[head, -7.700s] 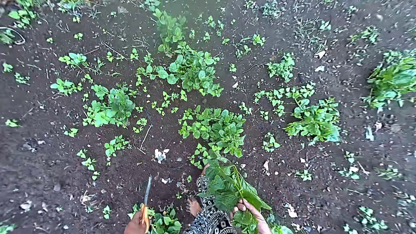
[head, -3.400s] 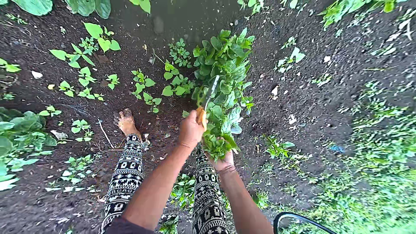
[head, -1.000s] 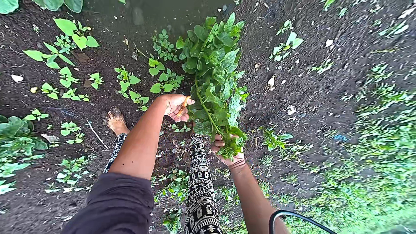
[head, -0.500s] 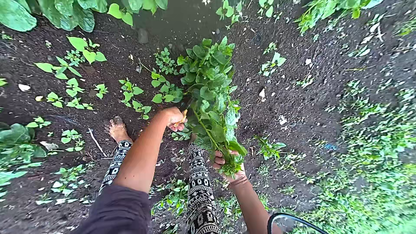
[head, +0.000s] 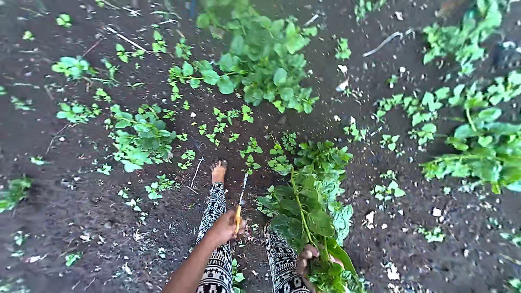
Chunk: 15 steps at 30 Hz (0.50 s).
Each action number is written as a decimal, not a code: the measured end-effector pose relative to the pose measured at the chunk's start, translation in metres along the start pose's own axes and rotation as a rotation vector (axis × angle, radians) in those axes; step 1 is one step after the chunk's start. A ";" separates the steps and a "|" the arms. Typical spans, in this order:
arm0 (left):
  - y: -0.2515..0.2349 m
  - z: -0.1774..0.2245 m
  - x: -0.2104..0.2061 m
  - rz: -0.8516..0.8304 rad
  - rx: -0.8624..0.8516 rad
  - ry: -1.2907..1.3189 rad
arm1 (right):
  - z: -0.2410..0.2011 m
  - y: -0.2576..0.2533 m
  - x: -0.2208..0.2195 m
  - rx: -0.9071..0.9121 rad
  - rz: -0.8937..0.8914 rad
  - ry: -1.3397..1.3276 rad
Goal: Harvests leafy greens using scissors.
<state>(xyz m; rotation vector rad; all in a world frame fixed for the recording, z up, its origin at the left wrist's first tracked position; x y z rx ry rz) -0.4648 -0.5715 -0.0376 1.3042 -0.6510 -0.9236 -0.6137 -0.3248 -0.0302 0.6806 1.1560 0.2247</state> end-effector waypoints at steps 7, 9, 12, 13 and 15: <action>0.054 -0.109 0.119 0.405 0.036 0.328 | 0.041 -0.057 -0.093 -0.230 0.005 -0.021; 0.058 -0.140 0.148 0.406 0.107 0.313 | 0.056 -0.087 -0.110 -0.263 -0.022 0.003; 0.054 -0.174 0.190 0.386 0.202 0.262 | 0.078 -0.129 -0.131 -0.269 0.011 0.043; 0.056 -0.181 0.205 0.387 0.222 0.228 | 0.089 -0.140 -0.139 -0.255 0.052 0.062; 0.060 -0.178 0.239 0.390 0.228 0.121 | 0.111 -0.161 -0.156 -0.247 0.103 0.118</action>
Point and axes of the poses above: each hand's wrist, its own y-axis away from the middle knuckle, its own x-axis out of the back of the hand, z = x × y, the point moved 2 cm from there along -y, towards the middle knuckle
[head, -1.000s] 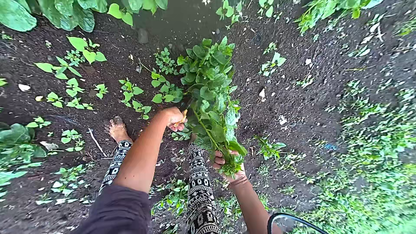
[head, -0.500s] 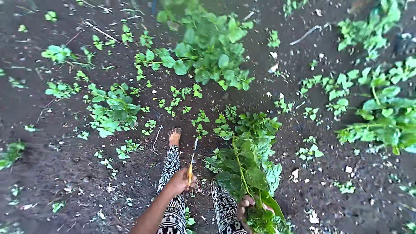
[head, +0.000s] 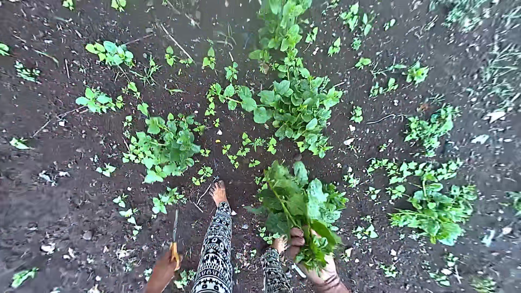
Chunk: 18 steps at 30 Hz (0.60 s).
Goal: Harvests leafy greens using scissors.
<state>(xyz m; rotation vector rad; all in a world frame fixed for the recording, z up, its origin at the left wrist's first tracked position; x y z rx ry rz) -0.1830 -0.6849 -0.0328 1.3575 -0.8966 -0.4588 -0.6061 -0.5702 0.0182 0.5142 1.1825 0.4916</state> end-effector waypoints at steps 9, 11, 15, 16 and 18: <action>0.005 0.176 0.120 0.189 -0.312 -0.301 | 0.029 -0.058 -0.065 -0.041 0.037 0.142; 0.002 0.224 0.124 0.194 -0.362 -0.372 | 0.026 -0.067 -0.071 -0.055 0.047 0.158; 0.013 0.321 0.114 0.196 -0.395 -0.582 | 0.015 -0.080 -0.076 -0.082 0.053 0.198; 0.016 0.347 0.111 0.211 -0.407 -0.612 | 0.008 -0.086 -0.079 -0.089 0.069 0.215; 0.016 0.395 0.108 0.245 -0.446 -0.639 | -0.003 -0.098 -0.080 -0.070 0.159 0.236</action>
Point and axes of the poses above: each hand's wrist, its own y-axis away from the middle knuckle, its own x-axis out of the back of the hand, z = x × y, the point moved 2 cm from there along -y, towards the middle knuckle
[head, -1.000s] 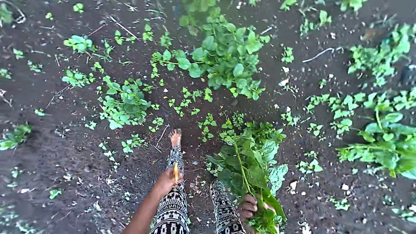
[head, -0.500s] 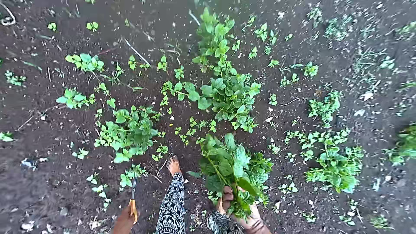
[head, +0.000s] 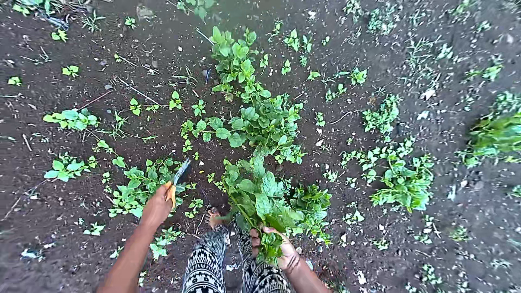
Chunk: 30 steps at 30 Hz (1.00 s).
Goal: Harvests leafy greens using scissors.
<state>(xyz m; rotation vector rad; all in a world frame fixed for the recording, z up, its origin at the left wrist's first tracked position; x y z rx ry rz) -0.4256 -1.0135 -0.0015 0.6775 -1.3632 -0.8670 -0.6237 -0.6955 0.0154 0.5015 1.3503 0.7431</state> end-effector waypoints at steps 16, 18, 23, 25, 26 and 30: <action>-0.235 0.159 0.016 0.150 0.056 -0.276 | -0.030 -0.149 0.046 0.344 -0.102 -0.396; -0.286 0.152 -0.004 0.257 0.085 -0.327 | -0.026 -0.169 0.049 0.386 -0.082 -0.433; -0.395 0.126 -0.027 0.271 0.087 -0.424 | -0.026 -0.200 0.053 0.411 0.137 -0.450; -0.392 0.129 -0.023 0.243 0.079 -0.474 | -0.030 -0.205 0.047 0.428 0.199 -0.457; -0.382 0.128 -0.016 0.230 0.051 -0.481 | -0.029 -0.210 0.044 0.433 0.224 -0.465; -0.300 0.127 0.014 0.154 -0.224 -0.431 | -0.031 -0.231 0.034 0.450 0.245 -0.511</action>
Point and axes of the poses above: each hand's wrist, its own y-axis away from the middle knuckle, its own x-axis out of the back of the hand, z = x × y, the point moved 2 cm from there along -y, towards the middle knuckle
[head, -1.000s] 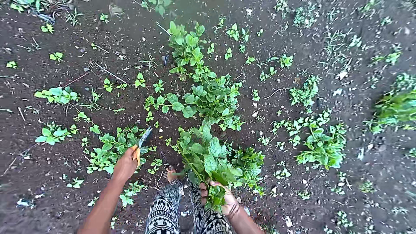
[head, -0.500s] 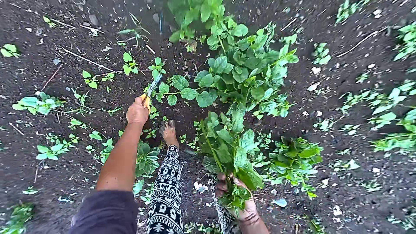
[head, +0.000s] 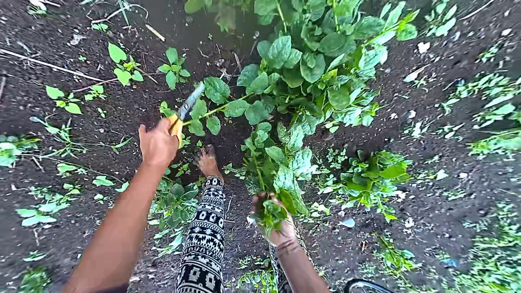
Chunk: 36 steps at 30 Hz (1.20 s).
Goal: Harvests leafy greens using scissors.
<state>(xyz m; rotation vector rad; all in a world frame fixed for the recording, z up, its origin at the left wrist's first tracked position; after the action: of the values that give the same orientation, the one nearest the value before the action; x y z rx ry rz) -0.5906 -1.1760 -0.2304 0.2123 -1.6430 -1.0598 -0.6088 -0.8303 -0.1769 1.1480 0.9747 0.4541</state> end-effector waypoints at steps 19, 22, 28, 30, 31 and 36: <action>0.219 0.162 -0.026 0.188 -0.246 0.333 | -0.005 -0.022 -0.014 0.075 -0.109 -0.211; 0.228 0.160 -0.025 0.039 -0.206 0.552 | -0.023 0.003 -0.024 0.083 -0.060 -0.230; 0.105 0.131 -0.003 -0.639 0.064 0.514 | -0.068 0.033 0.009 0.066 -0.021 -0.199; 0.055 0.140 -0.012 -0.792 0.078 0.445 | -0.073 0.034 0.016 0.088 0.005 -0.182; 0.035 0.147 -0.018 -0.845 0.077 0.407 | -0.073 0.034 0.017 0.095 0.030 -0.161; -0.016 0.195 -0.014 -0.985 0.143 0.235 | -0.073 0.031 0.016 0.110 0.047 -0.129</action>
<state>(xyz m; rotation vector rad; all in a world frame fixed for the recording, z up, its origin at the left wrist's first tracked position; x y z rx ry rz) -0.7573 -1.0743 -0.2480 1.2848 -1.3834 -1.5452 -0.6559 -0.7660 -0.1613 1.2861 0.8706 0.3629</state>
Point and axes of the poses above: each hand's wrist, its own y-axis away from the middle knuckle, its own x-axis out of the back of the hand, z = x × y, the point moved 2 cm from there along -y, towards the middle knuckle
